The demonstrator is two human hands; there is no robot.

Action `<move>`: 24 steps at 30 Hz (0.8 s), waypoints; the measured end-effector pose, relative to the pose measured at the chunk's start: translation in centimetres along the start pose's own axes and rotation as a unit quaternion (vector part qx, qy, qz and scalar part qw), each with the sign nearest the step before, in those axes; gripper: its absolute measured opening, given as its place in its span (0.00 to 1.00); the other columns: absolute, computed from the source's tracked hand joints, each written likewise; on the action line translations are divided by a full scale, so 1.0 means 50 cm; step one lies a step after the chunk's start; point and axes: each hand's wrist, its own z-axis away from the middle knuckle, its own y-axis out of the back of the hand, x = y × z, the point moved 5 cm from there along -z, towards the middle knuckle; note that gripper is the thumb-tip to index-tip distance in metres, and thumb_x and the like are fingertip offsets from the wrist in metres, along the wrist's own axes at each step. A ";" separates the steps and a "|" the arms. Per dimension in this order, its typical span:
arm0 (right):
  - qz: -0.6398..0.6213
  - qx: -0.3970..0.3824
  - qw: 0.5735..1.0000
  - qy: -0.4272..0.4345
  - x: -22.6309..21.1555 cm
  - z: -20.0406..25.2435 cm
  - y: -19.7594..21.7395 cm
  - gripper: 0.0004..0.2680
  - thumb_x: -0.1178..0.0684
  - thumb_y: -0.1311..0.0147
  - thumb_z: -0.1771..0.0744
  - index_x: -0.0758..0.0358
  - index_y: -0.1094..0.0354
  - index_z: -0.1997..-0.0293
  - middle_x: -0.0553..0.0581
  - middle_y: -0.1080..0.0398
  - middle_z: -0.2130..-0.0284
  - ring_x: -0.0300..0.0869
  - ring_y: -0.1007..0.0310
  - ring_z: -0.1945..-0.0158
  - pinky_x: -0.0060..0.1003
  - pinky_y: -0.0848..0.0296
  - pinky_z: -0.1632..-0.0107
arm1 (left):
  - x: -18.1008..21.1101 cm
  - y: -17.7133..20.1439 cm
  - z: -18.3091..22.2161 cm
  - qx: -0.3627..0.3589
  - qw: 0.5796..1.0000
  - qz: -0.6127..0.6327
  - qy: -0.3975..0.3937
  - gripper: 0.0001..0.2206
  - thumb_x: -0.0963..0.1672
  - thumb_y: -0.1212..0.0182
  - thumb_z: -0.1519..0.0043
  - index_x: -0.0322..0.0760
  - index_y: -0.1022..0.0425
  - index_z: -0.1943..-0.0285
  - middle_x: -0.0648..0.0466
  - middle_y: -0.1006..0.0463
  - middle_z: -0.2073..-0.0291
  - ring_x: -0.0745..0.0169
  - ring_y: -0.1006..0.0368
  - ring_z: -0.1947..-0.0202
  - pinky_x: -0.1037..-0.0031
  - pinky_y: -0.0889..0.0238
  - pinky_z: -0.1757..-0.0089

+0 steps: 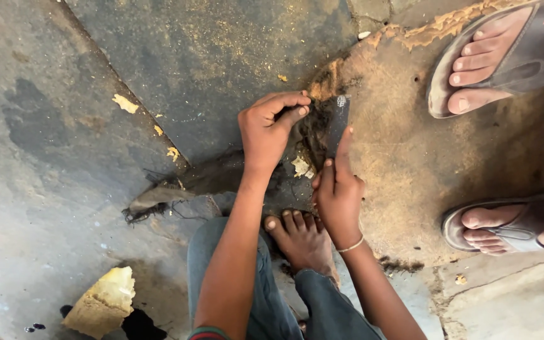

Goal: Removing old covering and scraping foam from a motorcycle seat base using a metal blade.

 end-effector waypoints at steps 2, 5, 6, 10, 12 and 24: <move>0.068 0.050 0.994 0.071 -0.012 -0.011 -0.003 0.25 0.63 0.55 0.29 0.64 0.59 0.21 0.55 0.30 0.82 0.39 0.27 0.80 0.36 0.30 0.75 | 0.002 0.001 0.001 0.002 1.000 0.002 -0.003 0.09 0.35 0.29 0.45 0.36 0.15 0.57 0.52 0.14 0.57 0.65 0.17 0.55 0.76 0.24 0.53; 0.145 0.056 0.985 0.077 0.016 0.020 -0.009 0.24 0.62 0.53 0.29 0.64 0.57 0.22 0.61 0.36 0.86 0.47 0.35 0.86 0.42 0.36 0.78 | -0.002 0.000 0.005 0.006 1.000 0.001 -0.008 0.09 0.35 0.29 0.45 0.36 0.15 0.57 0.52 0.14 0.58 0.65 0.17 0.55 0.76 0.24 0.53; 0.144 0.057 0.985 0.080 0.023 0.026 -0.014 0.24 0.62 0.53 0.29 0.64 0.57 0.22 0.61 0.36 0.86 0.47 0.35 0.86 0.42 0.36 0.78 | 0.000 0.002 0.000 0.007 1.000 0.001 -0.011 0.09 0.35 0.29 0.45 0.36 0.15 0.57 0.52 0.14 0.58 0.65 0.17 0.55 0.76 0.24 0.53; 0.162 0.067 0.981 0.085 0.013 0.022 -0.016 0.25 0.63 0.53 0.31 0.67 0.56 0.22 0.62 0.37 0.86 0.47 0.36 0.85 0.44 0.37 0.77 | -0.002 0.005 0.007 0.009 1.000 -0.002 -0.007 0.09 0.35 0.29 0.45 0.36 0.15 0.57 0.52 0.14 0.57 0.65 0.17 0.55 0.76 0.25 0.53; 0.157 0.071 0.981 0.086 -0.002 0.012 -0.011 0.25 0.64 0.52 0.31 0.69 0.56 0.22 0.63 0.37 0.85 0.48 0.37 0.85 0.44 0.37 0.77 | 0.001 0.003 0.008 0.005 1.000 -0.002 -0.008 0.09 0.35 0.29 0.45 0.36 0.15 0.57 0.52 0.14 0.57 0.65 0.17 0.55 0.76 0.25 0.53; 0.134 0.061 0.987 0.064 -0.003 0.020 -0.023 0.25 0.63 0.54 0.30 0.70 0.59 0.23 0.64 0.37 0.88 0.50 0.37 0.88 0.46 0.39 0.80 | 0.003 0.005 0.000 0.003 1.000 0.000 -0.011 0.09 0.35 0.29 0.45 0.36 0.15 0.57 0.51 0.14 0.57 0.64 0.17 0.55 0.76 0.25 0.53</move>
